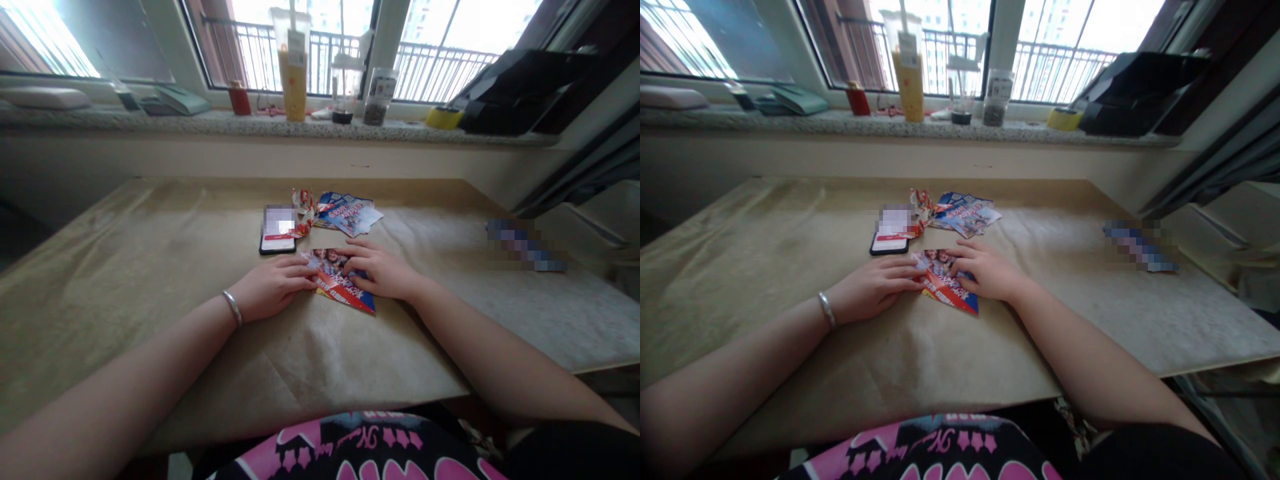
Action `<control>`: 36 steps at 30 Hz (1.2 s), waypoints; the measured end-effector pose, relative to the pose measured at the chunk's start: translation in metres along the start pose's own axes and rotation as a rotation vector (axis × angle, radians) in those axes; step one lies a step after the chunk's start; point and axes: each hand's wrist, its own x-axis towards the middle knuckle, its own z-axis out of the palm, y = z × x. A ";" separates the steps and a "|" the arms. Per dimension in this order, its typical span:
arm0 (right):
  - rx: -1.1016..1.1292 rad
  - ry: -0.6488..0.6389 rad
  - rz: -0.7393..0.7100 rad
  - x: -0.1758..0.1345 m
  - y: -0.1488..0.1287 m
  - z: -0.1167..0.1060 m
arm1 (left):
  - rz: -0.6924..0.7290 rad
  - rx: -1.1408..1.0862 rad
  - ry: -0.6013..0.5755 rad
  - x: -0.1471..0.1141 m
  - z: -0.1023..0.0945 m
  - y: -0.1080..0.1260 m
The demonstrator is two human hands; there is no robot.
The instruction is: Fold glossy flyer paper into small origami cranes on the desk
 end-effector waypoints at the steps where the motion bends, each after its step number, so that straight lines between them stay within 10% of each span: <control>1: 0.016 -0.006 -0.008 0.000 0.000 0.000 | -0.014 0.033 -0.005 0.000 0.000 0.000; 19: 0.042 -0.123 -0.071 0.000 -0.004 -0.003 | -0.323 0.232 -0.086 -0.007 0.002 -0.001; 30: -0.111 -0.131 0.044 0.005 -0.013 0.004 | 0.059 0.056 -0.067 0.002 -0.008 0.006; 36: -0.074 -0.096 0.004 0.003 -0.010 0.002 | 0.029 0.001 -0.082 0.003 -0.008 0.004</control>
